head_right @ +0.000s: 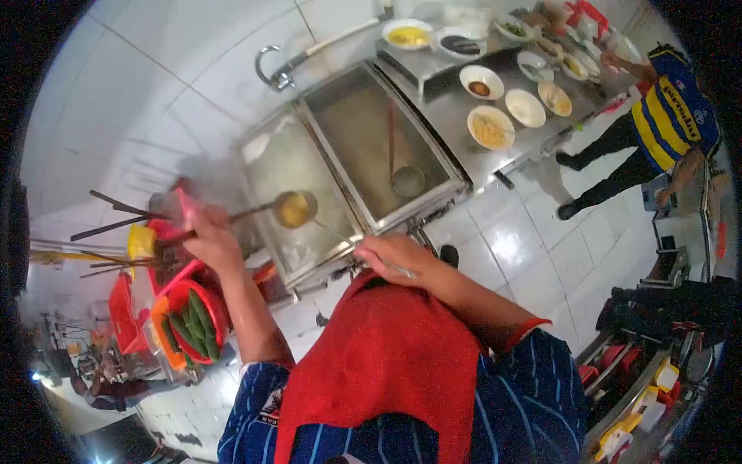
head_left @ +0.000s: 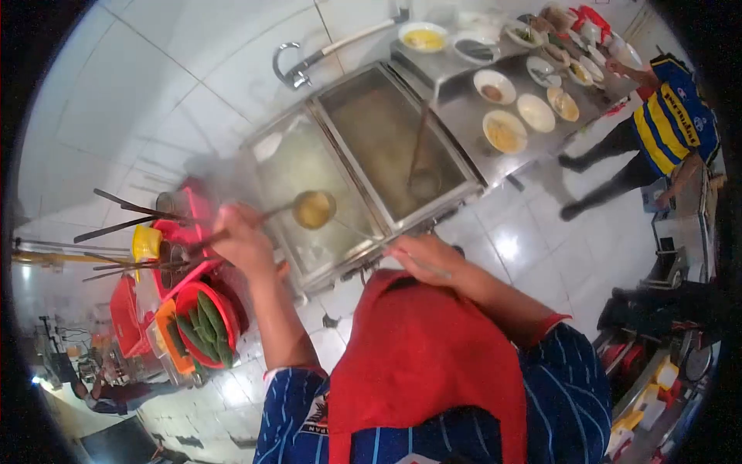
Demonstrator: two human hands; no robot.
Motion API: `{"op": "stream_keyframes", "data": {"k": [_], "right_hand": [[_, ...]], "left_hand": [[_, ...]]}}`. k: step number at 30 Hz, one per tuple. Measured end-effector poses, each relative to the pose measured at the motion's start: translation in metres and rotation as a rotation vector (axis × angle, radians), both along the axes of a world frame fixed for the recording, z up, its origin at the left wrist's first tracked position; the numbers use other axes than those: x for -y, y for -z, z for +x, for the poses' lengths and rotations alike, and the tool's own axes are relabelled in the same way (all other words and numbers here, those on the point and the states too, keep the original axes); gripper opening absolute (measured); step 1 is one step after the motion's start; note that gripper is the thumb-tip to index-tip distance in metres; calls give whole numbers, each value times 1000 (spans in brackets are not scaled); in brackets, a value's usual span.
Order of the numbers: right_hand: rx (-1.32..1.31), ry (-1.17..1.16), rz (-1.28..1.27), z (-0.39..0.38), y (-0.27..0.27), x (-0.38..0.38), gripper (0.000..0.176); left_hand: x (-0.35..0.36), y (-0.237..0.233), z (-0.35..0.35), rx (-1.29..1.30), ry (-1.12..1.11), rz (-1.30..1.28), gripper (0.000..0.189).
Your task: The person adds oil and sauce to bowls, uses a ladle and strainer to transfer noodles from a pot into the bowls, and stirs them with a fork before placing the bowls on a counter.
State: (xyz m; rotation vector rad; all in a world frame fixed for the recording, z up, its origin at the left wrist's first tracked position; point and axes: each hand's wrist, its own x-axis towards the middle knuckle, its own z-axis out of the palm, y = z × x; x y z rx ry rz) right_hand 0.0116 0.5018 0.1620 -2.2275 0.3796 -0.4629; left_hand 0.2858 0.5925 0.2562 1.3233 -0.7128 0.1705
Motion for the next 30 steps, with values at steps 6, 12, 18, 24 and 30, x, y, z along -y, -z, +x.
{"op": "stream_keyframes", "data": {"k": [6, 12, 18, 24, 30], "right_hand": [[85, 178, 626, -96, -20, 67, 22], [161, 353, 691, -208, -38, 197, 20], [138, 412, 684, -186, -31, 286, 16], [-33, 119, 459, -72, 20, 324, 18], [-145, -112, -68, 7, 83, 333, 18]], "left_hand": [[34, -27, -5, -173, -51, -65, 37], [122, -59, -25, -184, -22, -93, 43], [225, -7, -42, -142, 112, -60, 43], [280, 64, -74, -471, 202, -129, 40], [298, 92, -87, -310, 257, 336, 44]]}}
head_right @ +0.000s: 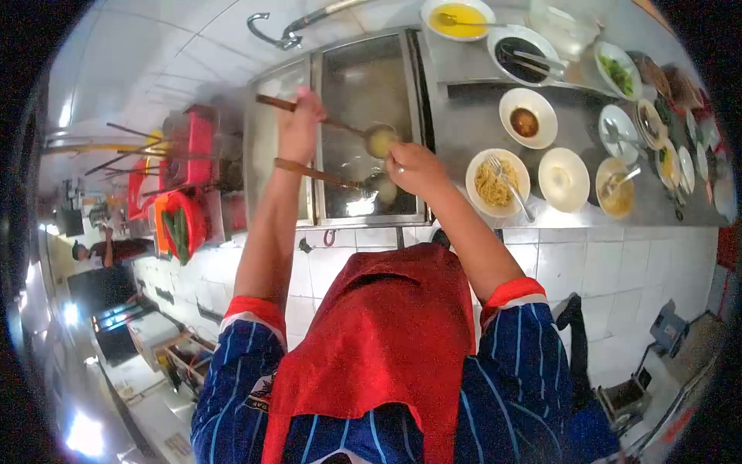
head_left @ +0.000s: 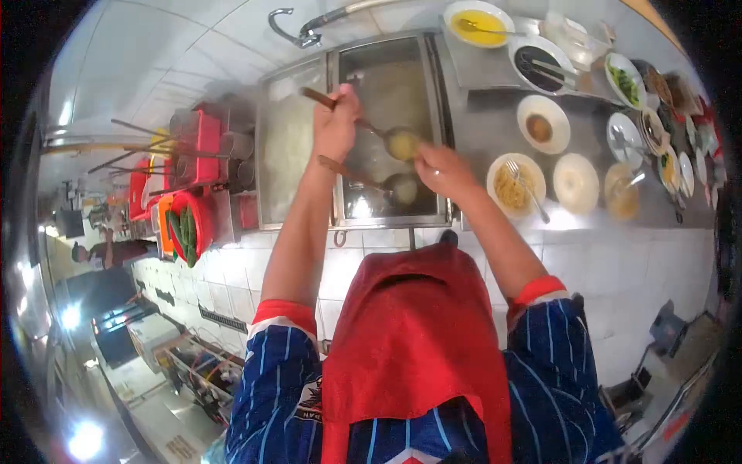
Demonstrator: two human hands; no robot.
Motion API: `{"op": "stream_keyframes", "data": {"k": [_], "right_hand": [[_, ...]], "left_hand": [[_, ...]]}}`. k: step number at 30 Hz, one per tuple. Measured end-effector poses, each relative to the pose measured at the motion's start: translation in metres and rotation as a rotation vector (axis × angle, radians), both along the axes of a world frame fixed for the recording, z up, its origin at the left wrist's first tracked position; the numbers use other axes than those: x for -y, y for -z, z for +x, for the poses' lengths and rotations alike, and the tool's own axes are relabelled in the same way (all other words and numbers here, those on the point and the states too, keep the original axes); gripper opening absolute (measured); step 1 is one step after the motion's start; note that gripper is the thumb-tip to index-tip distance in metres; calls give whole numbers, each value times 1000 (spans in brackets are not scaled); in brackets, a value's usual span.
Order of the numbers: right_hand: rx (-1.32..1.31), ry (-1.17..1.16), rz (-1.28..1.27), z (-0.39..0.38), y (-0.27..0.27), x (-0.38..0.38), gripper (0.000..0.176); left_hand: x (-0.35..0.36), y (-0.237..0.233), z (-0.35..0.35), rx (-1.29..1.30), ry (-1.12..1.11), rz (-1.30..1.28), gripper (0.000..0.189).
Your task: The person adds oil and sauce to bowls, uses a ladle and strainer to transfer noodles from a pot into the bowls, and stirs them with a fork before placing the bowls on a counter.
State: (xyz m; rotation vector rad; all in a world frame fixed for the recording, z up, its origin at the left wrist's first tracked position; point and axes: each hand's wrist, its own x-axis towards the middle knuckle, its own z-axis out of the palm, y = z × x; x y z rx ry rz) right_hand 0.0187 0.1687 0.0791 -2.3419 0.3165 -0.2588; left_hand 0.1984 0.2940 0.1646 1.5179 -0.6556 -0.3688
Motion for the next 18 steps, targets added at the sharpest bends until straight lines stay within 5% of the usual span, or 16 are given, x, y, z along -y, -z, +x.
{"op": "stream_keyframes", "data": {"k": [2, 6, 8, 11, 14, 18], "right_hand": [[54, 11, 212, 7, 12, -1, 20], [-44, 90, 193, 13, 39, 2, 18], [-81, 90, 525, 0, 28, -2, 17], [-30, 135, 213, -3, 29, -3, 17], [-84, 107, 474, -7, 21, -12, 17], [-54, 39, 249, -14, 28, -13, 16]], "left_hand": [[-1, 8, 0, 5, -37, 40, 45], [-3, 11, -8, -75, -52, 81, 52], [-8, 13, -6, -28, -88, 124, 52], [-6, 9, -3, -13, -48, 121, 52], [-4, 1, -8, -24, -56, 126, 49], [0, -28, 3, -23, 272, 355, 49]]}}
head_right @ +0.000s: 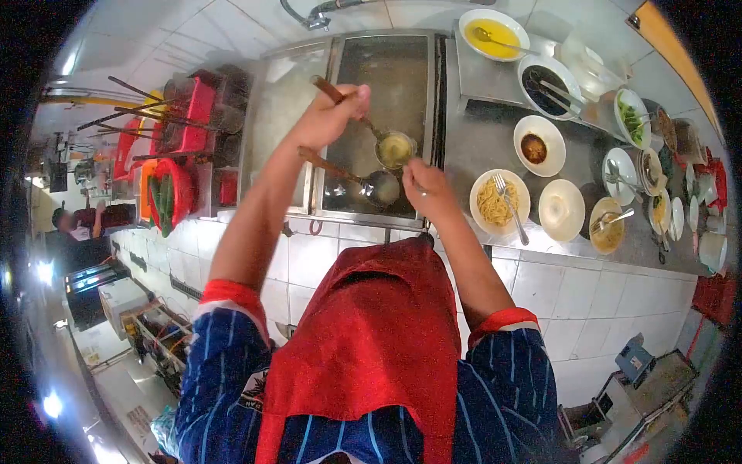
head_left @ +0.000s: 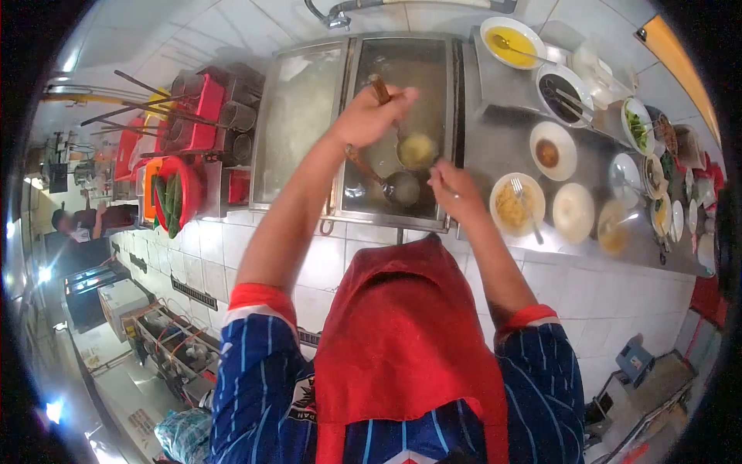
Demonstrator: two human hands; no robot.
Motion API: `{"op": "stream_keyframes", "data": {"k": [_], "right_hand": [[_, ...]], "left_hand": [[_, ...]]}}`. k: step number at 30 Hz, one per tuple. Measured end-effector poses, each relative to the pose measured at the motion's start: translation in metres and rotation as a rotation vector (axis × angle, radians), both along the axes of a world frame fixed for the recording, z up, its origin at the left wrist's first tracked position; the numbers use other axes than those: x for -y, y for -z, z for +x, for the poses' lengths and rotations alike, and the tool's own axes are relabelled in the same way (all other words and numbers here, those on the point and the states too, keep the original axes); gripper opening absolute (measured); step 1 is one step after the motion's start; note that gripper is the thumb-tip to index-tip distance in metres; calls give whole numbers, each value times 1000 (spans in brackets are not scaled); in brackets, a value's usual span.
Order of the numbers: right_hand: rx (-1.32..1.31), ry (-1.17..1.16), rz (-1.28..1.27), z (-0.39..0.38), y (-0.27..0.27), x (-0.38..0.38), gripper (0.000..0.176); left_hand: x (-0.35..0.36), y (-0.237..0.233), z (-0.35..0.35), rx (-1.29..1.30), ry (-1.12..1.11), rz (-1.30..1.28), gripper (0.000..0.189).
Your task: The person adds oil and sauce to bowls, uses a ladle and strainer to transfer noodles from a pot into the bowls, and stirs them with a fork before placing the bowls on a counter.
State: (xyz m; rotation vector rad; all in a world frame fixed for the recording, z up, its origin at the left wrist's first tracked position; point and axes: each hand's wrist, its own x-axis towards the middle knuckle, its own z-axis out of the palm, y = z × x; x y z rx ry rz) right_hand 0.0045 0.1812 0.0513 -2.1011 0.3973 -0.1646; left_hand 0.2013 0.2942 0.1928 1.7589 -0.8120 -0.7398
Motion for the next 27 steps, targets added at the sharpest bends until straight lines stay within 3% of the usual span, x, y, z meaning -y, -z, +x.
{"op": "stream_keyframes", "data": {"k": [4, 5, 6, 7, 10, 12, 13, 14, 15, 16, 18, 20, 22, 23, 25, 27], "right_hand": [[69, 195, 276, -7, -17, -3, 16], [16, 88, 119, -10, -7, -2, 16], [-37, -21, -36, -11, -5, -2, 16], [-34, -22, -31, -13, -3, -6, 16], [160, 173, 159, -15, -9, -12, 12], [129, -22, -183, -22, -11, -13, 8], [132, -25, -178, -26, -12, -17, 8], [178, 74, 30, -28, -15, -21, 8], [226, 173, 234, -29, -17, -22, 8], [231, 173, 232, -33, -14, -21, 8], [214, 35, -13, -40, -18, -22, 11], [140, 56, 133, -47, -18, -26, 13], [258, 237, 293, -45, -13, -23, 17], [261, 238, 286, -45, -12, -20, 17], [48, 65, 47, -46, -11, -15, 17], [95, 149, 132, -44, -12, -16, 17]], "left_hand": [[8, -44, -2, 156, 333, 325, 51], [14, -58, -6, 163, 337, 323, 51], [18, -71, -12, 265, 384, 491, 48], [19, -77, -19, 361, 428, 664, 47], [26, -78, -36, 419, 485, 660, 47], [34, -93, -53, 419, 454, 667, 46], [35, -98, -63, 409, 434, 677, 46], [34, -97, -73, 412, 434, 682, 46], [34, -95, -80, 440, 342, 627, 46], [35, -93, -86, 467, 250, 568, 47], [37, -90, -93, 395, 174, 447, 48], [35, -76, -102, 313, 104, 334, 49], [33, -51, -107, 121, -226, 50, 48], [33, -41, -107, 122, -224, 43, 48], [28, -17, -106, 137, -429, -136, 48], [20, 8, -98, 104, -444, -167, 48]]}}
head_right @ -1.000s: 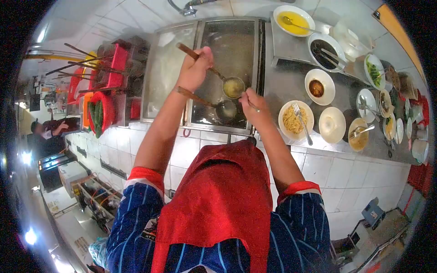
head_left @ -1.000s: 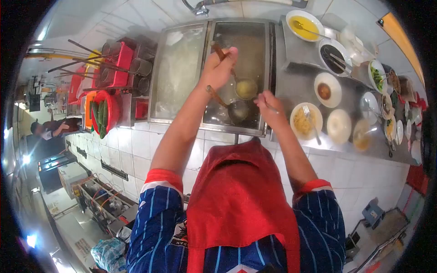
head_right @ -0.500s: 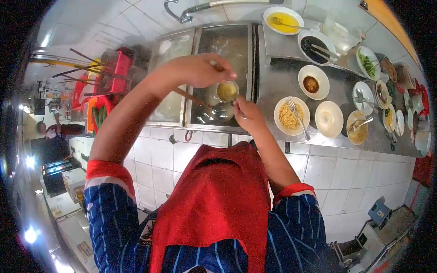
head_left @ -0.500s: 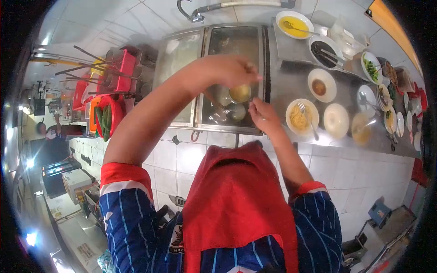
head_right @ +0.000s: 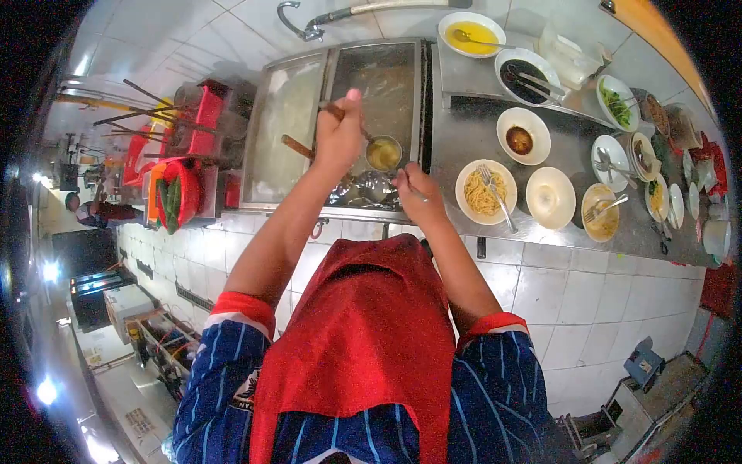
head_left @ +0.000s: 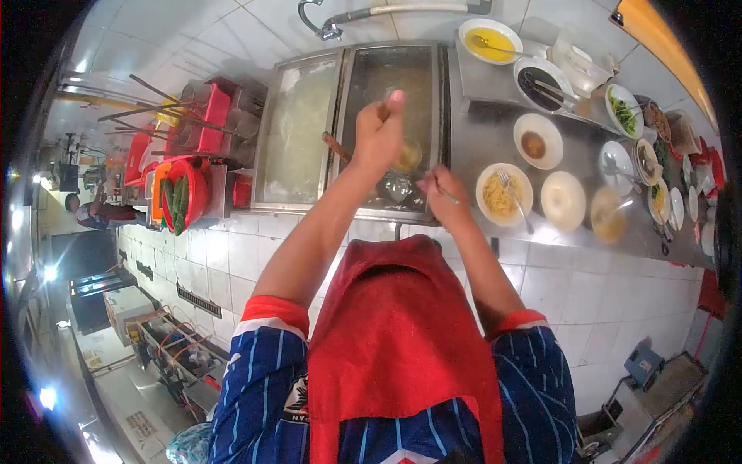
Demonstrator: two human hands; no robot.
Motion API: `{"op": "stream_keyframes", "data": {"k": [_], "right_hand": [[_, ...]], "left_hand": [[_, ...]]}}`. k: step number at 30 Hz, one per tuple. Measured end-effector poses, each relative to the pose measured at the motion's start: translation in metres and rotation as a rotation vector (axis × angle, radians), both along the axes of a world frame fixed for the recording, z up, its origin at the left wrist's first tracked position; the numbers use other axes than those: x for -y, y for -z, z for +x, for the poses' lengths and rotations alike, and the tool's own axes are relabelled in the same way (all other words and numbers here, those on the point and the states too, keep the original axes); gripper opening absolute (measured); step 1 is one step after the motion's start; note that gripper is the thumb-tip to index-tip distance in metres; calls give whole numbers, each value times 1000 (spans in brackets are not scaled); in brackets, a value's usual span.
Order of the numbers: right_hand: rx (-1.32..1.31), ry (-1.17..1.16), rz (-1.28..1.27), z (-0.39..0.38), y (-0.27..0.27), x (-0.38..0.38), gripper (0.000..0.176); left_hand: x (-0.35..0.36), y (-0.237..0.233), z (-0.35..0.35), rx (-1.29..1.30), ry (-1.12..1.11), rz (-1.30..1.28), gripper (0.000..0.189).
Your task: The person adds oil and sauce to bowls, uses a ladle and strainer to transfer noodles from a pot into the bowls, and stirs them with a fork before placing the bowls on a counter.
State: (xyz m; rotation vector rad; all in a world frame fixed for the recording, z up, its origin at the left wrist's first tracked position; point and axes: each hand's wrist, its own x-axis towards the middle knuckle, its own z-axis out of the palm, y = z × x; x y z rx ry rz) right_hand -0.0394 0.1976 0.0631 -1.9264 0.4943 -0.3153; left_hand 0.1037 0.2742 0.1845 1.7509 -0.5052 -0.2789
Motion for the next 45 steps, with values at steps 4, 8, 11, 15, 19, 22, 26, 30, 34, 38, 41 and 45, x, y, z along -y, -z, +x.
{"op": "stream_keyframes", "data": {"k": [4, 8, 11, 15, 19, 22, 26, 30, 34, 38, 41, 45], "right_hand": [[-8, -113, -177, -5, 13, 4, 14], [35, -25, -18, -35, -59, 2, 13], [60, -41, -76, -77, -79, -2, 14], [113, -205, -225, -101, -57, -19, 14], [67, -276, -164, -84, -3, -46, 12], [-36, -264, -77, -58, 29, -65, 17], [-113, -480, -57, -36, 67, -72, 50], [-355, -559, -32, -43, 16, -49, 77], [-492, -377, -330, -42, -36, -8, 51], [-10, -232, 719, -2, -122, 20, 35], [-39, -176, 1288, 29, -158, 7, 30], [-11, -309, 1345, 58, -69, 10, 18]], "left_hand": [[-12, 24, 7, 124, -17, -128, 50], [-21, -10, 4, 117, -53, -199, 50], [-30, -27, 6, 227, 14, -361, 52], [-33, -58, 2, 428, 109, -442, 53], [-26, -64, 4, 635, 92, -544, 53], [-22, -78, 1, 679, 113, -650, 54], [-19, -100, -11, 777, 99, -740, 57], [-35, -116, -21, 863, 179, -744, 59], [-36, -121, -38, 935, 148, -826, 61], [-50, -120, -55, 1079, 608, -450, 50], [-35, -72, -72, 1169, 711, -403, 41], [-53, -35, -96, 1064, 688, -169, 33]]}}
